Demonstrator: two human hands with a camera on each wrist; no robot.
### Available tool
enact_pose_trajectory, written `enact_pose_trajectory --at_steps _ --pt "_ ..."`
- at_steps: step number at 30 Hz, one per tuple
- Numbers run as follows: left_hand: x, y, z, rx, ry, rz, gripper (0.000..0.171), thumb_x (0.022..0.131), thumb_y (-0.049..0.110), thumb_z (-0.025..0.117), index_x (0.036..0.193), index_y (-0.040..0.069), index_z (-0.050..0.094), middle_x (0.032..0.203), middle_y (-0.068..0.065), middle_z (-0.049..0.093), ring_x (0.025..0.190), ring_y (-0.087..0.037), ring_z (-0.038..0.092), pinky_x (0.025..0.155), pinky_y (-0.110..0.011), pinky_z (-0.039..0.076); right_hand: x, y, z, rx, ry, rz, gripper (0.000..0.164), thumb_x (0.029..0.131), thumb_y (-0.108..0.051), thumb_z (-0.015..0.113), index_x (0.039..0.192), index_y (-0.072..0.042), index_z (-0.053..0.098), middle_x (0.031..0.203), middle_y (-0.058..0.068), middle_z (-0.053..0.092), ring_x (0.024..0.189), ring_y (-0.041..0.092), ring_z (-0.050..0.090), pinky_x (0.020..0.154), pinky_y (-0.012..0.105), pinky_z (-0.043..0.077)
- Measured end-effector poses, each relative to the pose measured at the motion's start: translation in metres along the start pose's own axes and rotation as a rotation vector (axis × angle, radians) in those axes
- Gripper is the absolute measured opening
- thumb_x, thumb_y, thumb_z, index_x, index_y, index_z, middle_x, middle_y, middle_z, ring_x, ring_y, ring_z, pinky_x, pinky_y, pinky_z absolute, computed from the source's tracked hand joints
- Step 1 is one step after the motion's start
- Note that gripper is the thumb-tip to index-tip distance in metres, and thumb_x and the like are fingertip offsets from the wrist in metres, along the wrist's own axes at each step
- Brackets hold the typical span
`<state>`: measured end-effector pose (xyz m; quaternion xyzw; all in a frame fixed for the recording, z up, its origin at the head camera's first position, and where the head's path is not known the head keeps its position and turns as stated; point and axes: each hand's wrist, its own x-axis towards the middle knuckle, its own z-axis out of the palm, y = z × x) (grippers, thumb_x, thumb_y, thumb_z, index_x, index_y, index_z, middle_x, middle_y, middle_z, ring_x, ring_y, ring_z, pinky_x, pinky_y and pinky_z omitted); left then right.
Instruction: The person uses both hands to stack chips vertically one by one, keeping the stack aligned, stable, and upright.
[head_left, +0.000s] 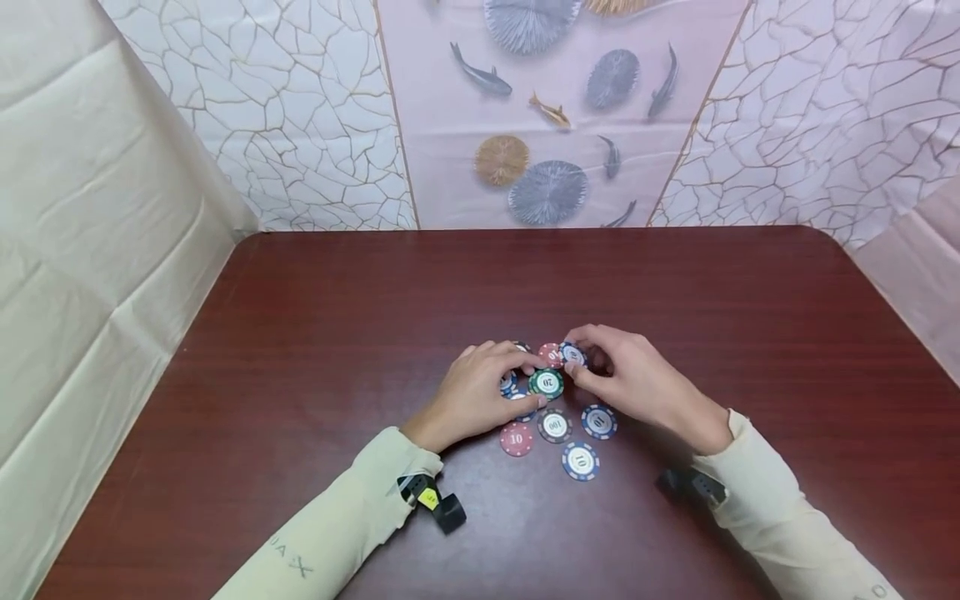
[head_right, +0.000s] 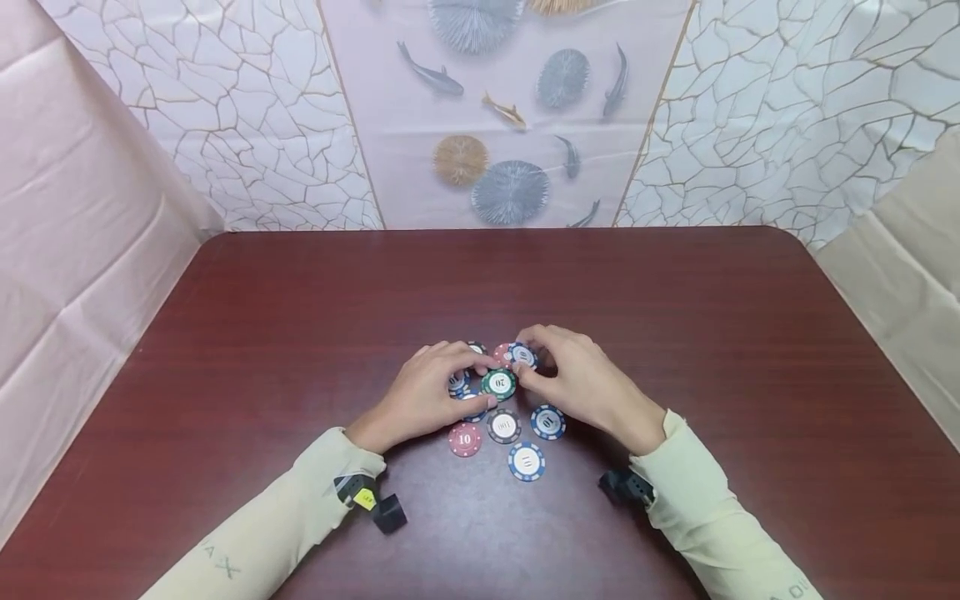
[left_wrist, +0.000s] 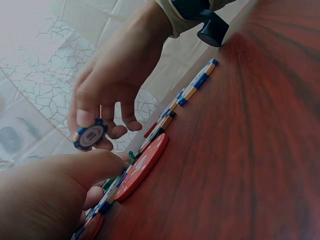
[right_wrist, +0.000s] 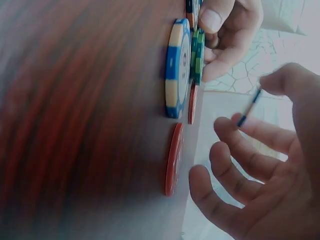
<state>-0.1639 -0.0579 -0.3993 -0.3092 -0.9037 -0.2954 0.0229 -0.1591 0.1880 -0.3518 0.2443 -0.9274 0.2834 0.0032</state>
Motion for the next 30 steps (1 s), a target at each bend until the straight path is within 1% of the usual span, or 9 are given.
enact_pose_trajectory --at_steps 3,6,10,13,15,18,21,25,30 --pt "0.000 0.000 0.001 0.002 0.000 -0.004 0.045 0.089 0.045 0.083 0.130 0.029 0.074 0.110 0.012 0.067 0.103 -0.012 0.060 0.094 -0.038 0.045 -0.002 -0.001 0.002 -0.013 -0.029 -0.059 0.030 0.096 -0.016 0.075 0.125 -0.012 0.072 0.097 -0.001 0.064 0.083 0.015 0.057 0.071 0.031 0.052" --pt "0.001 0.000 0.001 0.007 0.006 -0.006 0.047 0.089 0.045 0.084 0.131 0.027 0.074 0.110 0.011 0.068 0.105 -0.013 0.060 0.096 -0.039 0.045 -0.002 -0.003 0.004 -0.017 -0.048 -0.080 0.035 0.095 -0.017 0.077 0.129 -0.012 0.071 0.097 -0.002 0.063 0.082 0.014 0.057 0.070 0.029 0.052" --pt "0.002 0.000 0.001 -0.001 0.009 -0.016 0.050 0.088 0.044 0.085 0.133 0.025 0.073 0.109 0.011 0.068 0.108 -0.014 0.061 0.098 -0.040 0.045 -0.002 -0.006 0.007 0.001 -0.068 -0.070 0.040 0.094 -0.016 0.078 0.132 -0.008 0.069 0.104 0.001 0.066 0.083 0.015 0.058 0.071 0.029 0.053" --pt "0.002 0.000 0.002 -0.008 0.008 -0.027 0.051 0.088 0.044 0.085 0.133 0.025 0.072 0.109 0.011 0.069 0.110 -0.015 0.061 0.100 -0.041 0.045 -0.002 -0.008 0.011 -0.011 -0.080 -0.061 0.041 0.093 -0.016 0.078 0.131 -0.004 0.069 0.110 0.004 0.068 0.089 0.018 0.059 0.076 0.033 0.055" --pt "0.001 0.000 0.003 -0.009 0.011 -0.029 0.051 0.088 0.044 0.085 0.133 0.025 0.072 0.109 0.011 0.069 0.112 -0.015 0.062 0.101 -0.041 0.045 -0.002 -0.008 0.013 -0.036 -0.087 -0.061 0.043 0.092 -0.017 0.080 0.131 -0.002 0.069 0.110 0.006 0.069 0.092 0.020 0.059 0.080 0.037 0.055" --pt "0.001 0.000 0.003 -0.009 0.017 -0.030 0.049 0.088 0.044 0.086 0.131 0.025 0.072 0.110 0.011 0.069 0.111 -0.015 0.062 0.100 -0.040 0.045 -0.002 -0.009 0.015 -0.069 -0.092 -0.077 0.042 0.091 -0.018 0.081 0.128 -0.003 0.071 0.108 0.005 0.069 0.094 0.021 0.059 0.082 0.040 0.055" --pt "0.001 -0.001 0.002 -0.010 0.019 -0.030 0.049 0.088 0.043 0.086 0.131 0.025 0.072 0.110 0.010 0.069 0.111 -0.015 0.062 0.099 -0.041 0.045 -0.002 -0.010 0.016 -0.073 -0.096 -0.083 0.041 0.091 -0.018 0.082 0.127 -0.005 0.071 0.112 0.005 0.068 0.096 0.021 0.059 0.084 0.040 0.055" --pt "0.000 -0.002 0.003 -0.002 0.021 -0.024 0.050 0.087 0.044 0.086 0.132 0.025 0.072 0.110 0.011 0.070 0.110 -0.015 0.062 0.099 -0.041 0.046 -0.003 -0.012 0.017 -0.067 -0.108 -0.068 0.040 0.091 -0.017 0.082 0.128 -0.008 0.071 0.115 0.004 0.068 0.097 0.019 0.059 0.084 0.040 0.054" --pt "0.000 -0.002 0.003 0.003 0.021 -0.014 0.051 0.088 0.046 0.085 0.132 0.024 0.072 0.111 0.011 0.070 0.111 -0.015 0.063 0.099 -0.042 0.047 -0.005 -0.012 0.019 -0.068 -0.110 -0.045 0.042 0.091 -0.016 0.084 0.130 -0.009 0.072 0.113 0.004 0.067 0.095 0.019 0.059 0.081 0.039 0.054"
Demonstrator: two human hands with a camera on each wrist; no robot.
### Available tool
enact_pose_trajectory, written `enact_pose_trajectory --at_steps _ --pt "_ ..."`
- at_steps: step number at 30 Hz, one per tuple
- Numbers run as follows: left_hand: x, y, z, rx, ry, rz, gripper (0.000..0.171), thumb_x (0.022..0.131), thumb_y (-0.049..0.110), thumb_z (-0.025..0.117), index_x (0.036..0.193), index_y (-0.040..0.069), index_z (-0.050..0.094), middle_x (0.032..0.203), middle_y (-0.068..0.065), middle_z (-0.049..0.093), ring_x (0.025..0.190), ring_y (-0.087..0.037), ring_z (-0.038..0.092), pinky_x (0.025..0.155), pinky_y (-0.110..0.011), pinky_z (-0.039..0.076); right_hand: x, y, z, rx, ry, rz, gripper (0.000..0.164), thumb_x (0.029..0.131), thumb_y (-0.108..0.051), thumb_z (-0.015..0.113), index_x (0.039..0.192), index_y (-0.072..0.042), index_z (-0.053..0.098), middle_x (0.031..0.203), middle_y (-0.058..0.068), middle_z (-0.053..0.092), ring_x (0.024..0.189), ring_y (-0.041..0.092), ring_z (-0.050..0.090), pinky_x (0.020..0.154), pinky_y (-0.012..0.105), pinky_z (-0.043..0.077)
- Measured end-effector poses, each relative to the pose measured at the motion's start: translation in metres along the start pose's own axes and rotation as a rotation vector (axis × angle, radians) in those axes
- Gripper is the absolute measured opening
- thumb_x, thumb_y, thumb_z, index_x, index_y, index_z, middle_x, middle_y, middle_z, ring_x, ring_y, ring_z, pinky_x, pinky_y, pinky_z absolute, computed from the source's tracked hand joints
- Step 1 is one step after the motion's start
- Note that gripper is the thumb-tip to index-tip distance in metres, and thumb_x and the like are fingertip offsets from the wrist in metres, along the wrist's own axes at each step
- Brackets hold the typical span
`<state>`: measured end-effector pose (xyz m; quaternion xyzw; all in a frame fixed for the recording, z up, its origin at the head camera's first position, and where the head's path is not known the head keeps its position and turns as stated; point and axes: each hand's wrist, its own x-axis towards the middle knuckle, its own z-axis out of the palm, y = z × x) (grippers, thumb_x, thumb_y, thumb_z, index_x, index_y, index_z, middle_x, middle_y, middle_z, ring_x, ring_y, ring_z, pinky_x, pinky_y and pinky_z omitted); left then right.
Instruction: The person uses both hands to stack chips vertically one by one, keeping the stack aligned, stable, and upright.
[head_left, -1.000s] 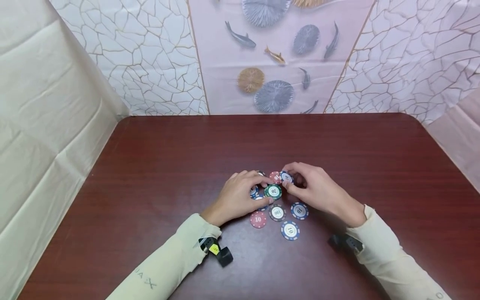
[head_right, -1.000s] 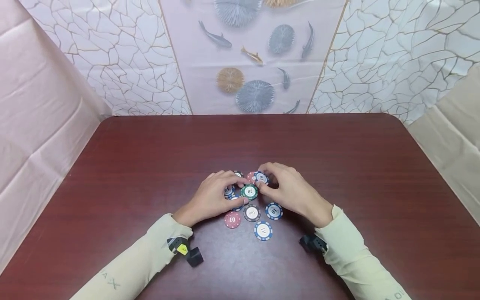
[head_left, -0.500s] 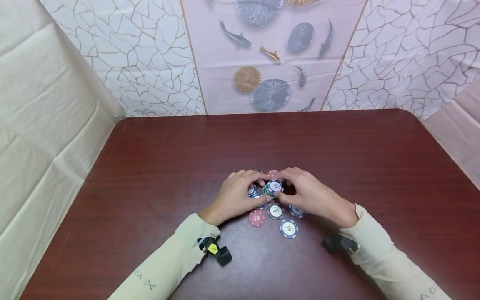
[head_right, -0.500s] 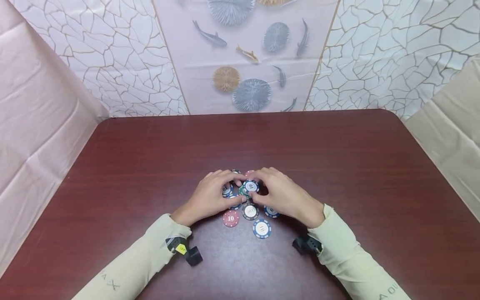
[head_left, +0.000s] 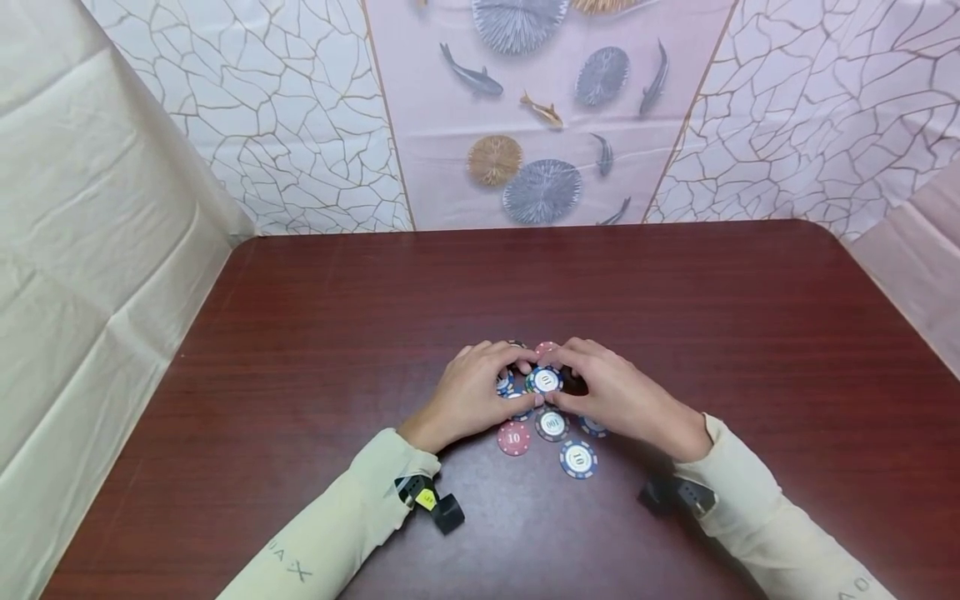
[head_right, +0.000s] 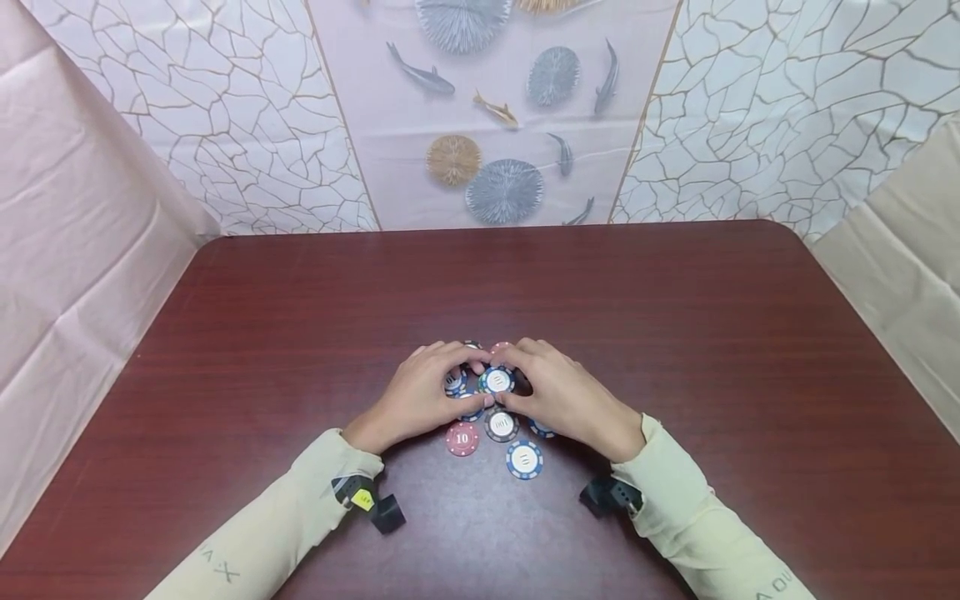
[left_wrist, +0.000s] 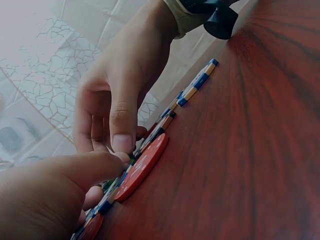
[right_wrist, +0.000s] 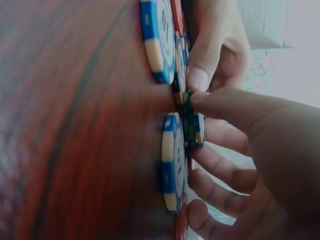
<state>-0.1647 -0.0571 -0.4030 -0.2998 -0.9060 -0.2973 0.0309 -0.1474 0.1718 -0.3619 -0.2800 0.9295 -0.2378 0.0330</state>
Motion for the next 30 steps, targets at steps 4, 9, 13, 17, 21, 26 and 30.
enact_pose_trajectory --at_steps 4,9,13,17,21,26,30 --pt "0.001 0.002 0.000 -0.001 -0.002 -0.002 0.052 0.088 0.047 0.084 0.132 0.024 0.071 0.111 0.010 0.070 0.110 -0.015 0.062 0.099 -0.042 0.047 -0.001 0.001 0.000 0.006 0.003 0.010 0.043 0.091 -0.016 0.084 0.132 -0.010 0.072 0.114 0.004 0.067 0.097 0.019 0.059 0.082 0.039 0.053" --pt "0.001 0.003 0.000 -0.004 0.000 -0.009 0.053 0.087 0.046 0.085 0.133 0.023 0.071 0.113 0.009 0.071 0.114 -0.016 0.063 0.101 -0.042 0.046 0.000 0.002 0.001 0.034 0.004 0.018 0.043 0.091 -0.015 0.085 0.131 -0.009 0.069 0.114 0.002 0.067 0.097 0.020 0.060 0.084 0.040 0.054" --pt "0.000 0.003 0.000 0.002 -0.003 -0.009 0.051 0.088 0.046 0.084 0.132 0.025 0.072 0.111 0.010 0.070 0.111 -0.015 0.062 0.100 -0.041 0.046 0.001 0.002 0.000 0.060 0.009 0.020 0.039 0.091 -0.016 0.085 0.126 -0.010 0.070 0.111 0.000 0.068 0.094 0.017 0.061 0.083 0.038 0.054" --pt "0.000 0.003 -0.001 0.010 -0.009 -0.006 0.048 0.089 0.045 0.084 0.132 0.027 0.074 0.112 0.009 0.070 0.107 -0.014 0.061 0.098 -0.041 0.046 0.002 0.003 -0.002 0.101 0.008 0.011 0.029 0.094 -0.013 0.082 0.121 -0.011 0.072 0.104 -0.002 0.067 0.085 0.013 0.059 0.076 0.032 0.054" --pt "-0.001 0.003 -0.001 0.000 -0.012 0.000 0.047 0.088 0.043 0.084 0.132 0.027 0.075 0.112 0.007 0.070 0.104 -0.015 0.061 0.098 -0.042 0.046 0.003 0.005 -0.005 0.137 0.003 -0.003 0.026 0.095 -0.009 0.078 0.121 -0.010 0.074 0.102 -0.003 0.068 0.081 0.010 0.059 0.073 0.028 0.054" --pt "-0.001 0.003 0.000 -0.003 -0.016 -0.004 0.044 0.088 0.042 0.085 0.128 0.026 0.075 0.107 0.009 0.068 0.102 -0.014 0.060 0.096 -0.041 0.046 0.002 0.008 -0.013 0.171 0.033 -0.009 0.023 0.095 -0.007 0.078 0.118 -0.009 0.074 0.101 -0.002 0.069 0.079 0.011 0.060 0.072 0.029 0.054" --pt "0.000 0.005 0.001 0.006 -0.015 -0.015 0.041 0.087 0.043 0.085 0.123 0.026 0.075 0.107 0.010 0.067 0.103 -0.013 0.059 0.095 -0.040 0.045 0.000 0.012 -0.021 0.195 0.063 0.032 0.021 0.095 -0.006 0.077 0.117 -0.009 0.074 0.097 -0.002 0.069 0.077 0.013 0.062 0.070 0.029 0.053"
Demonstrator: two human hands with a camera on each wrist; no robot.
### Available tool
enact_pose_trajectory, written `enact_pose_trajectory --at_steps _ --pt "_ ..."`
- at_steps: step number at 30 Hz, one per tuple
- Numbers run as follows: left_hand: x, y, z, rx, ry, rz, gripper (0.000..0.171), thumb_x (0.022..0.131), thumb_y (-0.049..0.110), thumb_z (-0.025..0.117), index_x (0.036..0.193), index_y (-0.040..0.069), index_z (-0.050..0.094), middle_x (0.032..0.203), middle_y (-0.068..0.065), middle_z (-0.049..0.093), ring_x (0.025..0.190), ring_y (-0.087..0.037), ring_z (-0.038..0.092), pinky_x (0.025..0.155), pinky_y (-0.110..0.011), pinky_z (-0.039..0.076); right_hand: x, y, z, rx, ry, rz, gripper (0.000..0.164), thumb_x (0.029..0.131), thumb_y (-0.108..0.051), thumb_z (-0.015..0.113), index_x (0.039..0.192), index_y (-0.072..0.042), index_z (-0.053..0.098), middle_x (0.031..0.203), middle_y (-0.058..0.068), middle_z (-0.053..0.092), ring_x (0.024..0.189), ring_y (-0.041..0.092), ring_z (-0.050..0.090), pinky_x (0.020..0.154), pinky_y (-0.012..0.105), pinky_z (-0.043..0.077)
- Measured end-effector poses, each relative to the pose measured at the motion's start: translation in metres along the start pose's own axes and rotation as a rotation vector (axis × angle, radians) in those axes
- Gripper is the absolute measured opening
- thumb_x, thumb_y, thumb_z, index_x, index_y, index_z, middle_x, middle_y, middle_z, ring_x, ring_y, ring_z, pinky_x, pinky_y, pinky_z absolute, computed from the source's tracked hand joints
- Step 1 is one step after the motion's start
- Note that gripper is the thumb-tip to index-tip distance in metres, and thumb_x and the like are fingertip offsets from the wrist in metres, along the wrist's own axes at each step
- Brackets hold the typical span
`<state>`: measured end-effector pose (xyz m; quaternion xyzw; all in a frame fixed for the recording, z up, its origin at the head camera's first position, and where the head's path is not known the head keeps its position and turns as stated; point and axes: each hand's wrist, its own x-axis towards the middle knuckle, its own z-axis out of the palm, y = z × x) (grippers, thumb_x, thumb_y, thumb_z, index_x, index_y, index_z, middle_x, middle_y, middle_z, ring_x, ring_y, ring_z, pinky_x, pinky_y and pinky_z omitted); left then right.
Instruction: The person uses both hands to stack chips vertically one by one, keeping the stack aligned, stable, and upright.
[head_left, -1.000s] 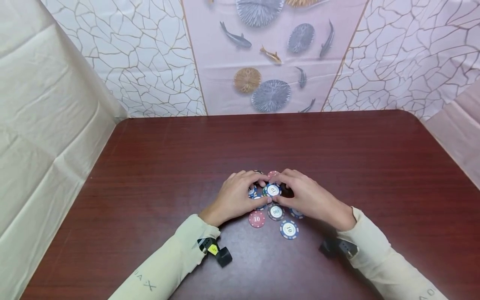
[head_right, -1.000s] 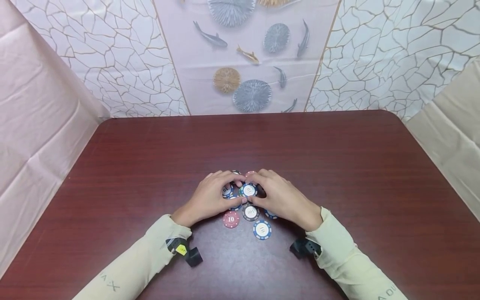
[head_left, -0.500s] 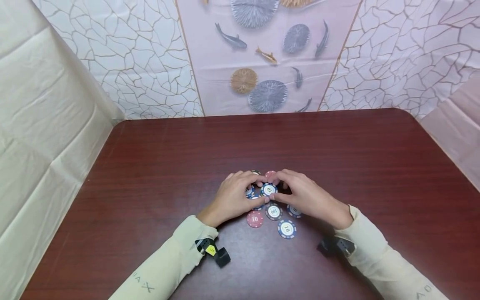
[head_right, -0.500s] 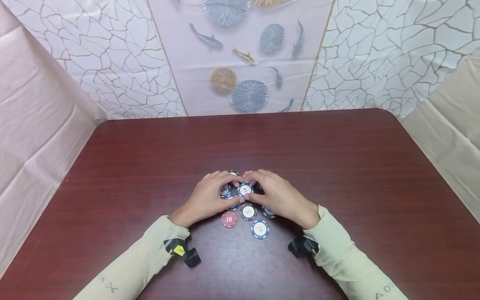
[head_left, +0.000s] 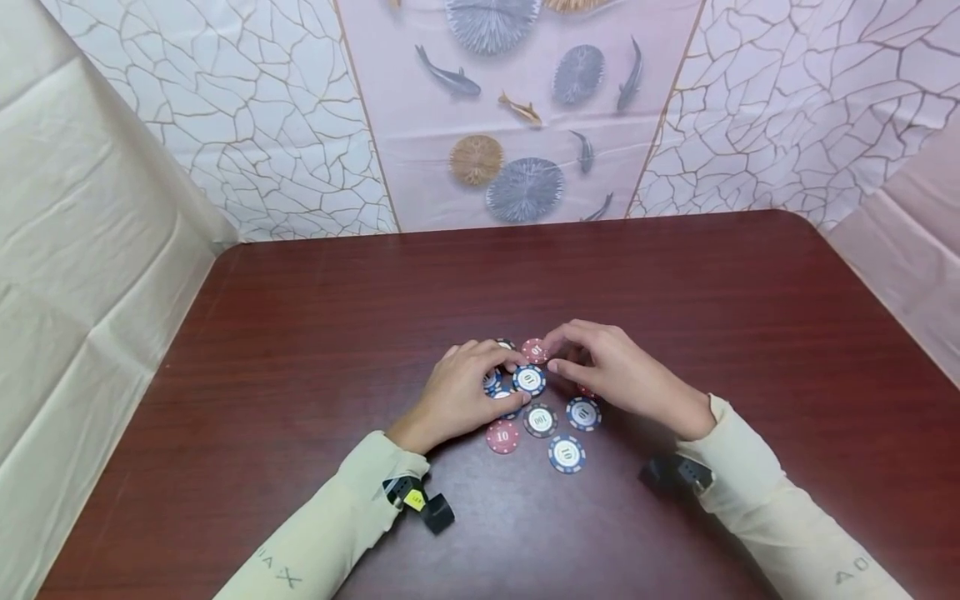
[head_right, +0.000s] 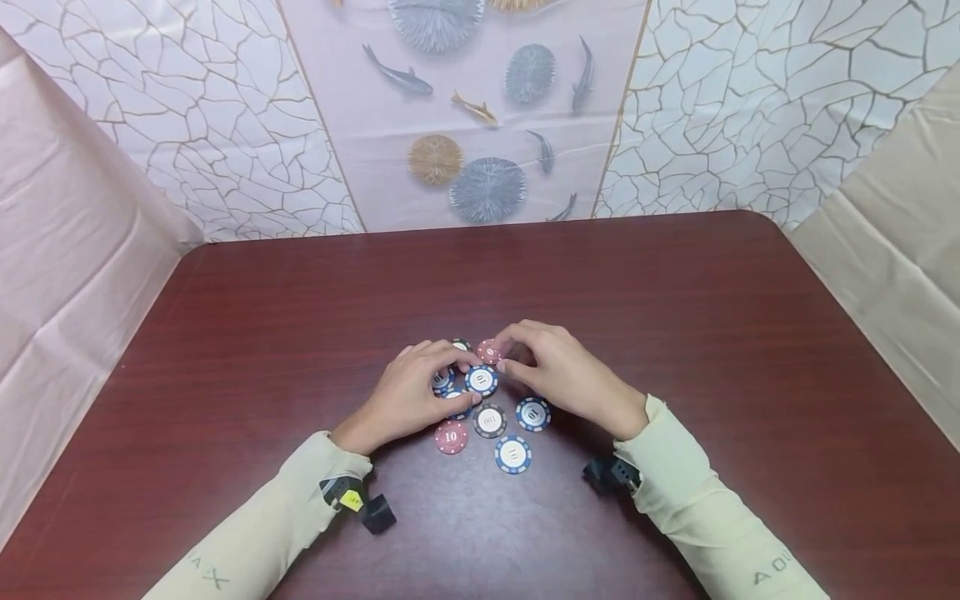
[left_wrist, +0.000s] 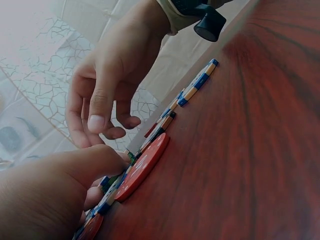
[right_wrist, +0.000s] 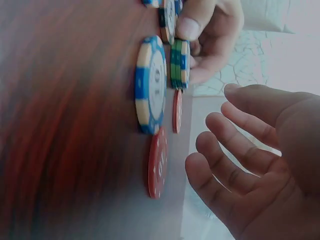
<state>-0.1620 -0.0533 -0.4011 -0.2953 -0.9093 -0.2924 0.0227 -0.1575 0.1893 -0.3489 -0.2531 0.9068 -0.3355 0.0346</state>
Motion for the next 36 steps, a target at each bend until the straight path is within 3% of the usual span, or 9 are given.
enact_pose_trajectory --at_steps 5,11,20,24,32,36 --pt "0.000 0.002 0.000 0.008 -0.002 -0.002 0.040 0.086 0.042 0.084 0.121 0.025 0.074 0.105 0.010 0.067 0.101 -0.013 0.058 0.093 -0.040 0.045 -0.001 0.007 -0.003 0.028 0.029 0.047 0.024 0.094 -0.006 0.079 0.118 -0.008 0.074 0.101 0.000 0.070 0.085 0.017 0.063 0.077 0.032 0.054" --pt "0.000 0.001 0.002 0.011 0.001 0.008 0.038 0.086 0.041 0.082 0.120 0.025 0.074 0.104 0.010 0.066 0.099 -0.012 0.057 0.093 -0.039 0.045 0.008 0.021 -0.001 0.090 0.002 0.079 0.031 0.093 -0.008 0.081 0.122 -0.008 0.072 0.109 0.006 0.070 0.094 0.022 0.060 0.083 0.037 0.053" --pt "0.000 0.000 -0.002 0.025 -0.003 0.013 0.040 0.086 0.040 0.084 0.122 0.024 0.074 0.106 0.009 0.067 0.102 -0.013 0.058 0.095 -0.040 0.046 0.028 0.030 -0.001 0.111 -0.098 0.102 0.044 0.091 -0.012 0.083 0.132 -0.006 0.070 0.104 0.006 0.066 0.086 0.020 0.053 0.077 0.031 0.045" --pt "0.001 0.001 -0.002 0.033 -0.003 0.019 0.041 0.087 0.042 0.083 0.123 0.025 0.074 0.107 0.009 0.067 0.102 -0.013 0.059 0.095 -0.040 0.046 0.031 0.031 -0.001 0.056 -0.129 0.078 0.049 0.091 -0.015 0.083 0.137 -0.008 0.069 0.102 0.004 0.063 0.088 0.019 0.054 0.079 0.034 0.044" --pt "-0.002 0.003 -0.003 0.022 -0.002 0.008 0.042 0.087 0.040 0.082 0.124 0.024 0.074 0.108 0.008 0.068 0.104 -0.014 0.059 0.095 -0.041 0.046 0.025 0.029 0.007 0.018 -0.093 0.095 0.037 0.091 -0.016 0.083 0.127 -0.020 0.075 0.101 0.000 0.061 0.091 0.017 0.057 0.081 0.038 0.045" --pt "-0.002 0.003 -0.003 0.024 -0.004 0.016 0.042 0.086 0.039 0.082 0.125 0.024 0.074 0.110 0.008 0.068 0.106 -0.015 0.060 0.095 -0.041 0.047 0.022 0.031 0.010 -0.004 -0.080 0.048 0.032 0.091 -0.015 0.083 0.120 -0.022 0.070 0.101 -0.003 0.061 0.088 0.015 0.057 0.078 0.037 0.046"
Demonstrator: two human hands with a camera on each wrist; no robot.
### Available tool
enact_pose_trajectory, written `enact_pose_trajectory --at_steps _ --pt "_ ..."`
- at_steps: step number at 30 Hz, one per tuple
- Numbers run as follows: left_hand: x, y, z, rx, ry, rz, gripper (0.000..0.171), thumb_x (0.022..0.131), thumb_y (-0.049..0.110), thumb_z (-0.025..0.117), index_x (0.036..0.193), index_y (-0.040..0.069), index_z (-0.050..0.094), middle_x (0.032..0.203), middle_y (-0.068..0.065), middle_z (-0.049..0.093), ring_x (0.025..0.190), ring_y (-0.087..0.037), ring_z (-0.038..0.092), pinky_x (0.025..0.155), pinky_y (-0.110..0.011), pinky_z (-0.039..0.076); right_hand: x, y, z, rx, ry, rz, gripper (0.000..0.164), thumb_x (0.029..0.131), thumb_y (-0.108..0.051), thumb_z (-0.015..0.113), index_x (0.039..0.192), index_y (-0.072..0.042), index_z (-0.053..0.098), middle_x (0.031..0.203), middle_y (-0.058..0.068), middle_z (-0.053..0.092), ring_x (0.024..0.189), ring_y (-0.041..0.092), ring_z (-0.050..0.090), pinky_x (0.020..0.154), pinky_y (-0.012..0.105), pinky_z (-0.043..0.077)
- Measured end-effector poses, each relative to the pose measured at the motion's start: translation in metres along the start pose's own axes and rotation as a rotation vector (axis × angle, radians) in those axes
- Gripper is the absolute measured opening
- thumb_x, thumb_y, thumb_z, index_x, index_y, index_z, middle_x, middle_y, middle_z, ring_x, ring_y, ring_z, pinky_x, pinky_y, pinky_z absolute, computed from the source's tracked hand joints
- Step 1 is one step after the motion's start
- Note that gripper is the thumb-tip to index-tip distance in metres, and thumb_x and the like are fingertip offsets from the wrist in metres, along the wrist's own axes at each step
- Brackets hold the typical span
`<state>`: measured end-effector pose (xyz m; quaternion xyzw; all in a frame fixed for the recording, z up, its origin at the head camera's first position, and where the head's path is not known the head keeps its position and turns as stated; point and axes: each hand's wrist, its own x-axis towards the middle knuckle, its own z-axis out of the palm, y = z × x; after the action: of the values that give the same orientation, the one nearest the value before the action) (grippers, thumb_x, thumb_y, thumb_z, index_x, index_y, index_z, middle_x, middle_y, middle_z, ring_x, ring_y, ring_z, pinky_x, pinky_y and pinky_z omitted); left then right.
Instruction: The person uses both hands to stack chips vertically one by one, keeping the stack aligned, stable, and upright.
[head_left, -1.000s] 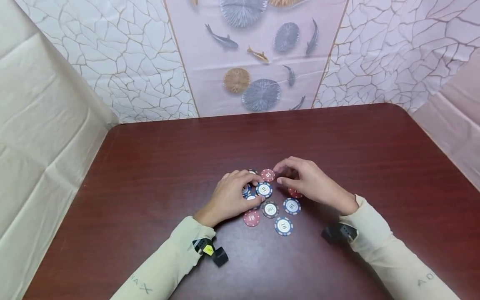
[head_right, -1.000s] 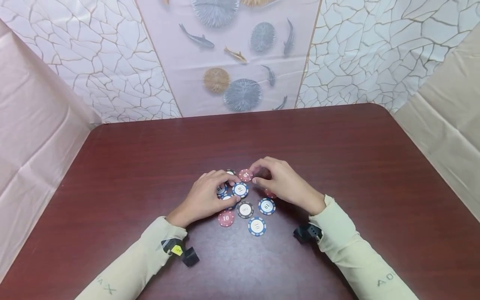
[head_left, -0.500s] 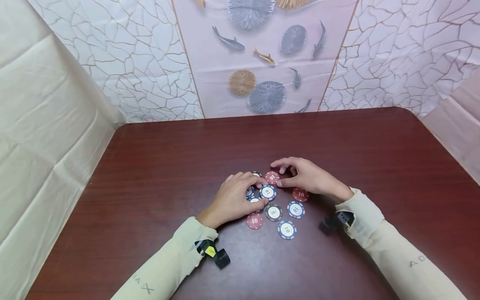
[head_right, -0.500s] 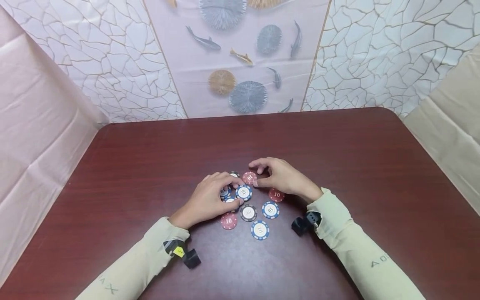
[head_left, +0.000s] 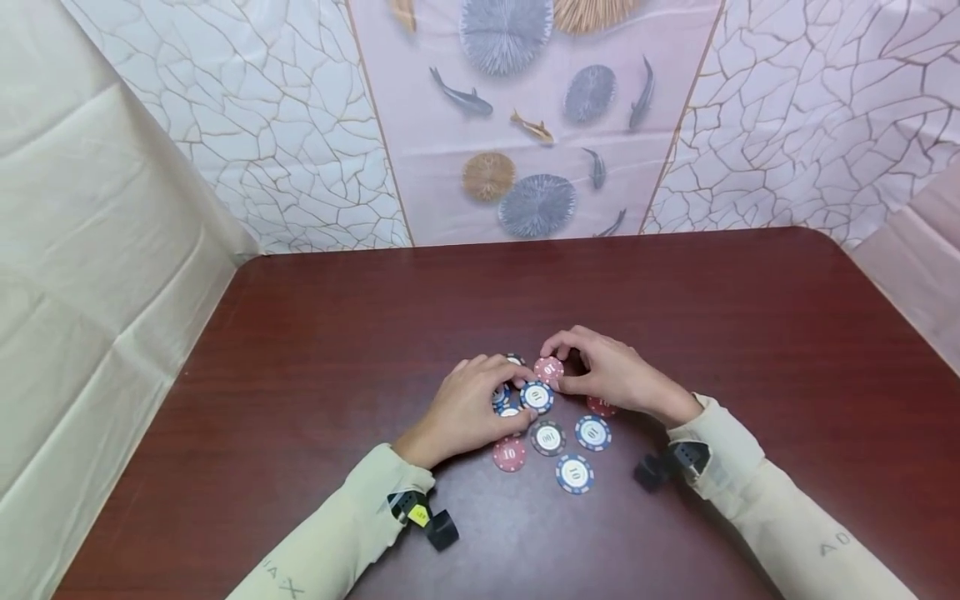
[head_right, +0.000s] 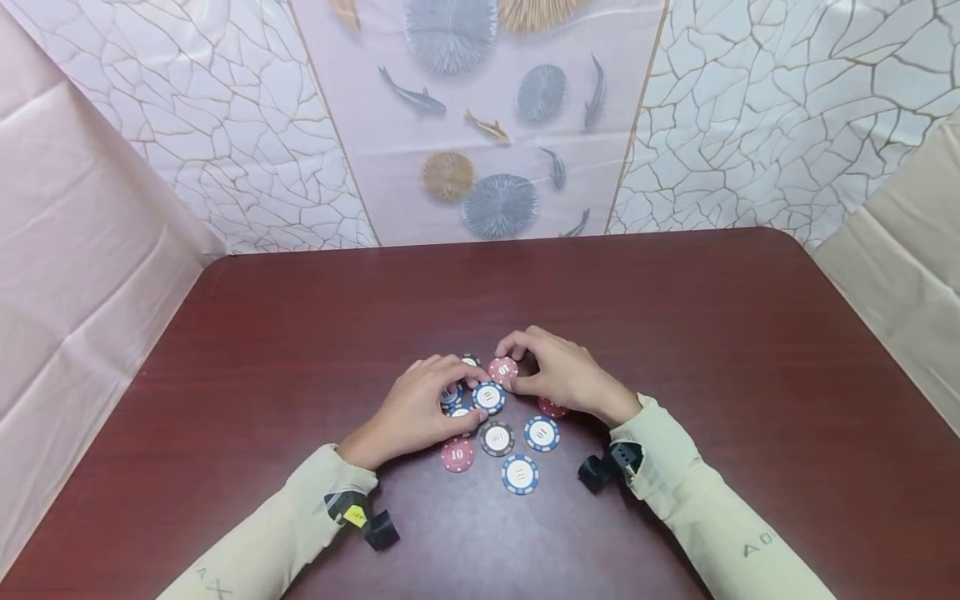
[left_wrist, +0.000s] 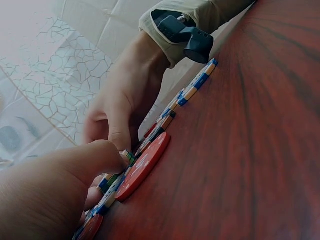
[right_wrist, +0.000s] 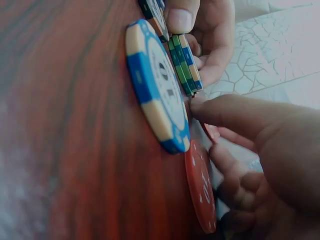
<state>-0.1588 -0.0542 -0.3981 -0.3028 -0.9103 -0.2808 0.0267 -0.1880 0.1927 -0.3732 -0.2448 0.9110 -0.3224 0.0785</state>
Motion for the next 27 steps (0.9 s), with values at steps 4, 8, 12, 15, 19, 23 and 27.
enact_pose_trajectory --at_steps 4,8,12,15,19,23,27 --pt "0.000 0.001 0.004 -0.001 0.000 0.010 0.042 0.086 0.040 0.083 0.124 0.024 0.074 0.109 0.008 0.067 0.106 -0.015 0.060 0.096 -0.041 0.046 -0.004 0.005 0.000 -0.035 -0.013 -0.051 0.035 0.090 -0.015 0.083 0.120 -0.023 0.065 0.096 -0.010 0.064 0.077 0.010 0.056 0.071 0.033 0.047" --pt "0.001 0.000 0.005 0.002 0.014 0.024 0.041 0.086 0.040 0.082 0.123 0.026 0.074 0.108 0.010 0.066 0.105 -0.014 0.060 0.096 -0.040 0.046 -0.004 0.010 -0.004 -0.009 -0.028 -0.072 0.038 0.089 -0.011 0.082 0.123 -0.023 0.068 0.093 -0.011 0.065 0.070 0.010 0.054 0.066 0.029 0.046" --pt "0.000 -0.001 0.003 0.001 0.016 0.013 0.039 0.086 0.040 0.083 0.122 0.028 0.074 0.107 0.011 0.066 0.102 -0.013 0.058 0.095 -0.040 0.046 -0.003 0.014 -0.006 0.052 -0.065 -0.072 0.039 0.092 -0.012 0.080 0.128 -0.022 0.071 0.094 -0.008 0.065 0.068 0.012 0.053 0.066 0.028 0.046" --pt "-0.001 -0.001 0.001 -0.002 0.018 0.003 0.039 0.086 0.041 0.083 0.122 0.028 0.074 0.107 0.011 0.066 0.100 -0.012 0.058 0.094 -0.040 0.046 -0.002 0.016 -0.008 0.077 -0.092 -0.073 0.038 0.095 -0.019 0.079 0.132 -0.022 0.071 0.094 -0.007 0.065 0.069 0.013 0.053 0.066 0.028 0.045" --pt "0.000 -0.001 0.001 -0.006 0.025 0.010 0.039 0.086 0.041 0.084 0.122 0.028 0.074 0.107 0.010 0.067 0.101 -0.012 0.058 0.094 -0.040 0.046 -0.001 0.018 -0.010 0.095 -0.102 -0.070 0.037 0.096 -0.022 0.079 0.133 -0.022 0.071 0.092 -0.007 0.064 0.069 0.013 0.053 0.066 0.027 0.044" --pt "0.001 -0.001 0.002 -0.005 0.023 0.014 0.039 0.086 0.041 0.084 0.122 0.028 0.074 0.107 0.010 0.066 0.102 -0.013 0.059 0.095 -0.040 0.046 -0.002 0.021 -0.012 0.122 -0.112 -0.067 0.039 0.094 -0.019 0.081 0.132 -0.022 0.071 0.091 -0.006 0.064 0.068 0.014 0.051 0.066 0.027 0.043" --pt "0.001 0.000 0.003 -0.001 0.011 0.012 0.039 0.087 0.042 0.083 0.122 0.028 0.074 0.108 0.010 0.067 0.104 -0.014 0.060 0.096 -0.042 0.046 -0.005 0.023 -0.012 0.142 -0.126 -0.057 0.040 0.091 -0.021 0.084 0.128 -0.024 0.070 0.091 -0.005 0.064 0.069 0.014 0.051 0.067 0.028 0.044"
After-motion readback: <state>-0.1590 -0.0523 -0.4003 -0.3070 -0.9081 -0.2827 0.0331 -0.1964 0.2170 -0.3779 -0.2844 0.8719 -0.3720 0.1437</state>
